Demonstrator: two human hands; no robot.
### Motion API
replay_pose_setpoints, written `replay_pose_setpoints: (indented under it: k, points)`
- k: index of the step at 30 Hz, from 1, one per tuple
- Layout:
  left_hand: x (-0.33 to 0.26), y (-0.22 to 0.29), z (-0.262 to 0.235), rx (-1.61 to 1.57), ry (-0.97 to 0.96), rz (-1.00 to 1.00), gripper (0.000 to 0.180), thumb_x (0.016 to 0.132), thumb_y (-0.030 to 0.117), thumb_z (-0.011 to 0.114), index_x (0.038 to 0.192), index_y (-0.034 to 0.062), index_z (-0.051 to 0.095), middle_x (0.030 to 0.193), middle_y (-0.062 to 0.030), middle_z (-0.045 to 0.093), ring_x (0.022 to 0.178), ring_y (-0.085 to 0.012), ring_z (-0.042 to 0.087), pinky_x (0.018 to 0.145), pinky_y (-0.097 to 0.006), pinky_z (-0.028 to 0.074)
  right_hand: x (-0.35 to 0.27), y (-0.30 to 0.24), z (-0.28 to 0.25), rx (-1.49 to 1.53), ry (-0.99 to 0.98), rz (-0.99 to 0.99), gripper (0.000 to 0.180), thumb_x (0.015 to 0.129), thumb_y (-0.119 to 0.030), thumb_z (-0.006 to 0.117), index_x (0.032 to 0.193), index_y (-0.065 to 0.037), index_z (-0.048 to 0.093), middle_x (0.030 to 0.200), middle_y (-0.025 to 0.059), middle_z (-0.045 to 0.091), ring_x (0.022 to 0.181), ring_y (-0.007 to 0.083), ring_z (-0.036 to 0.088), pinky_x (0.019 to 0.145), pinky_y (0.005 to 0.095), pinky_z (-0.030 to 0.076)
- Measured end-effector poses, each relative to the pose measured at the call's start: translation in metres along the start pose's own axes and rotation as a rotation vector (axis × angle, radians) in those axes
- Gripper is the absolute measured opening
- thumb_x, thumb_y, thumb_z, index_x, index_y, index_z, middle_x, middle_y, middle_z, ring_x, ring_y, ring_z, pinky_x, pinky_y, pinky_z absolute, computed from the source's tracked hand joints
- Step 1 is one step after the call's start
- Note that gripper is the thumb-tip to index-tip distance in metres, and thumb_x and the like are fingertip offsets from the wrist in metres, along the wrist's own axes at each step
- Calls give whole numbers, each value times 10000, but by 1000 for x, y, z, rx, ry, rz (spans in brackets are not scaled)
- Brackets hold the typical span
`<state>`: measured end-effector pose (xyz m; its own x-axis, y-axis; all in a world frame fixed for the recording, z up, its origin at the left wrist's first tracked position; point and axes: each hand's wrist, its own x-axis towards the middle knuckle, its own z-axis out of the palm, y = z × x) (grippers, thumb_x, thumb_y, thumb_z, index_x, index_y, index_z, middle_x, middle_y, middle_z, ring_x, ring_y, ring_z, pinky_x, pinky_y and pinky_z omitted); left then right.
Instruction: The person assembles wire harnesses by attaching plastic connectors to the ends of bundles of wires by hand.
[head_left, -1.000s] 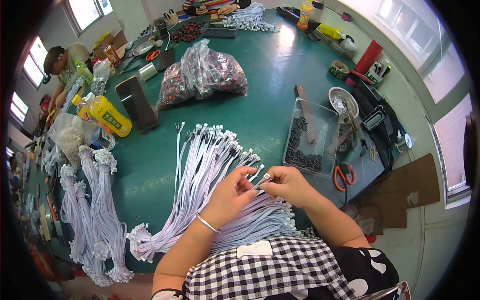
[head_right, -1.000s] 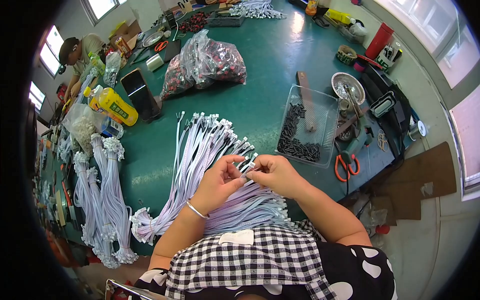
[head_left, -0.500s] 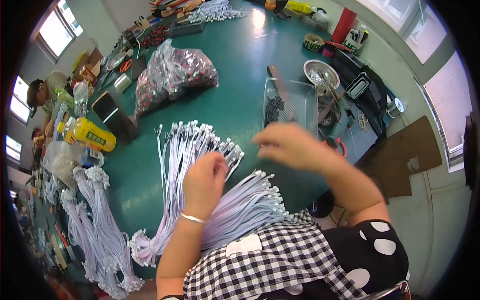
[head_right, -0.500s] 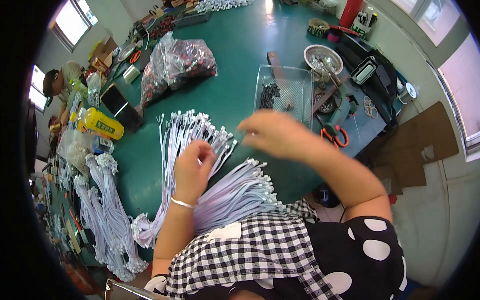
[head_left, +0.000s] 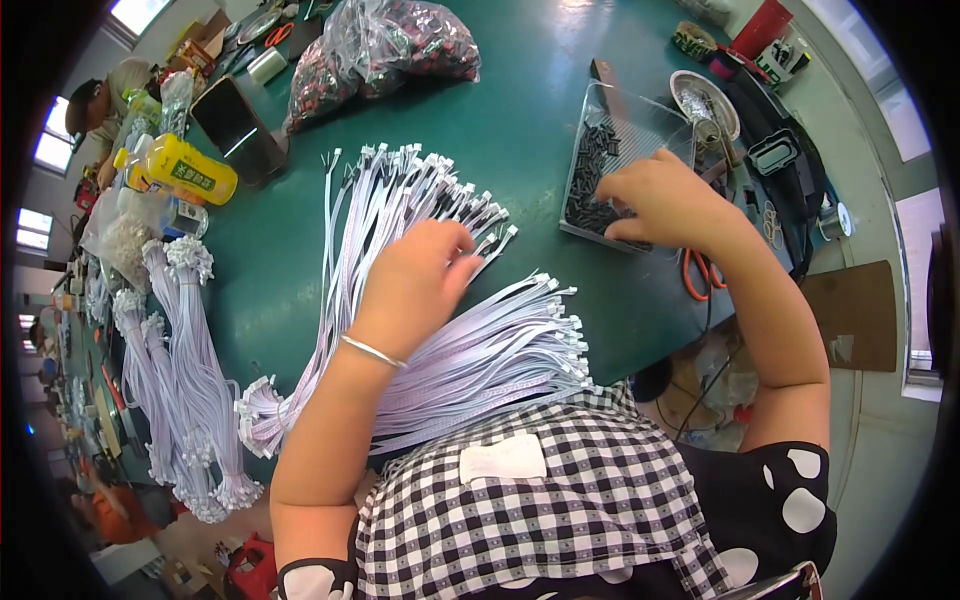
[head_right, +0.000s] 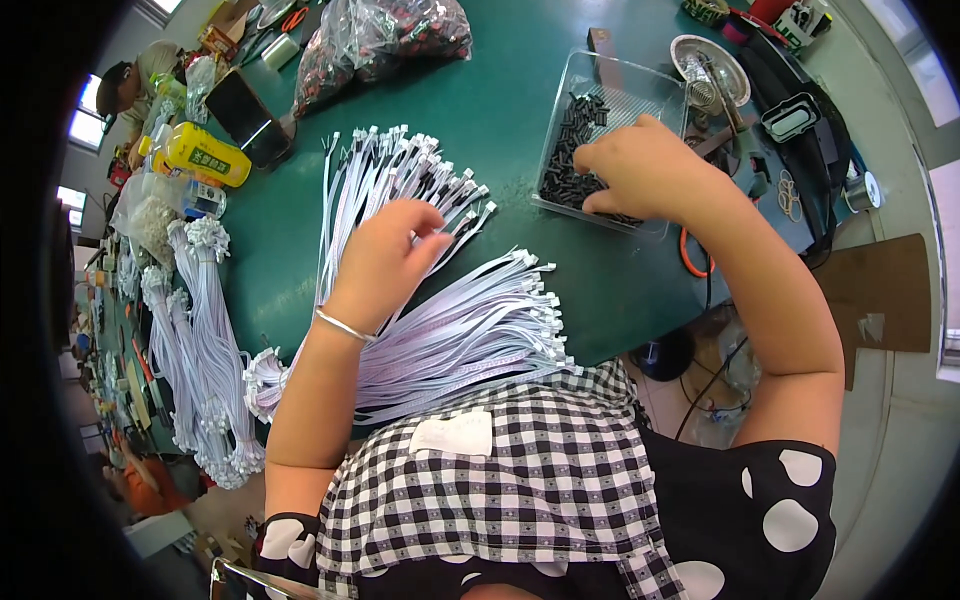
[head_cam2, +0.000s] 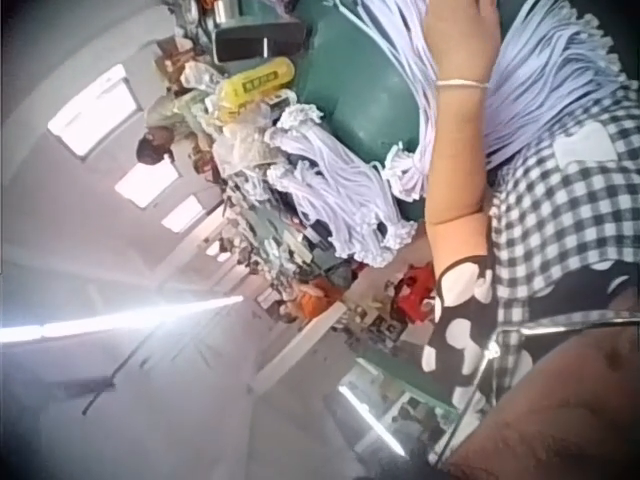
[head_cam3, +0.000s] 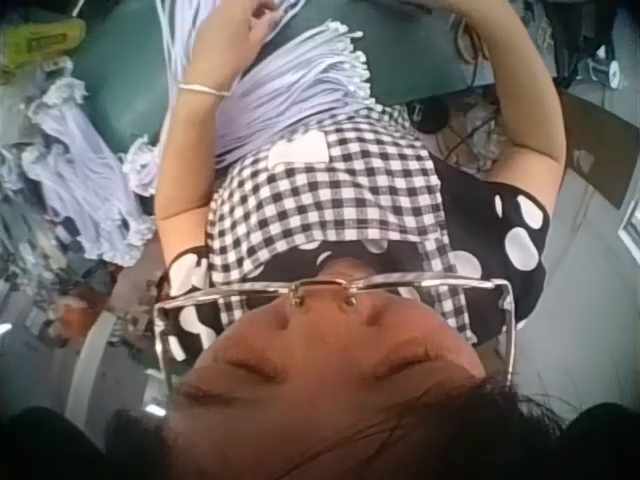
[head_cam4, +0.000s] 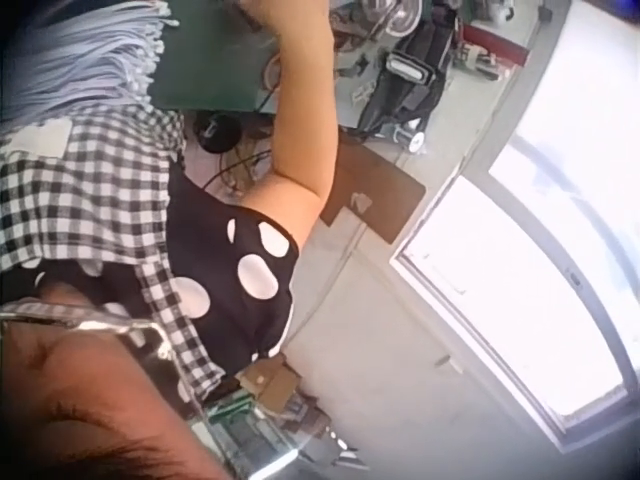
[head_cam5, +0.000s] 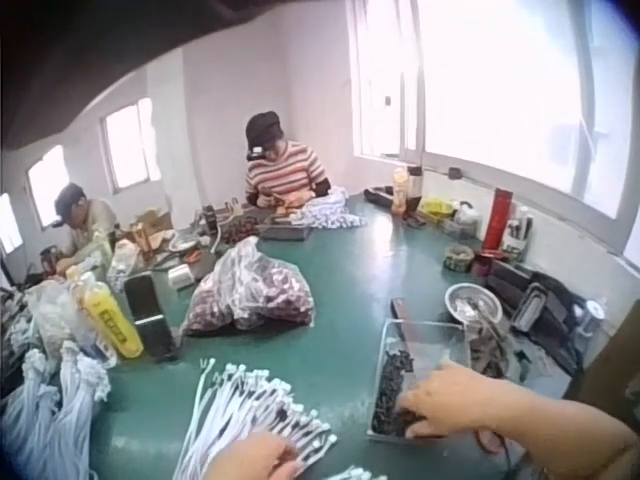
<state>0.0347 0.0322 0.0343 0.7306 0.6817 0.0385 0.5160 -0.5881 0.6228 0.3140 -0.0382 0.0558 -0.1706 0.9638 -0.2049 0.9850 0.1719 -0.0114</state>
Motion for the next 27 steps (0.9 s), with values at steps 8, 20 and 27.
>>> replay_pose_setpoints:
  k: [8,20,27]
  points:
    - [-6,13,38,251,-157,84,263,789,119,611,1050,109,575,874,-101,583,808,-291,596,687,-380,491,10,4,19,-12,-23,7,147,784,-173,614,888,-73,589,870,84,617,863,283,609,682,410,498]
    - [-8,6,38,-512,32,-154,75,810,72,584,850,10,569,791,-100,536,693,-201,520,631,-290,428,-23,-59,-15,400,532,-326,60,705,-85,567,756,-68,541,733,74,521,717,267,546,621,375,448]
    - [-24,8,42,-1161,-44,-243,122,871,99,619,945,40,542,812,26,538,692,-31,460,609,-173,380,-20,-108,26,371,610,-239,132,662,-74,559,786,-50,523,740,66,462,708,233,512,628,339,435]
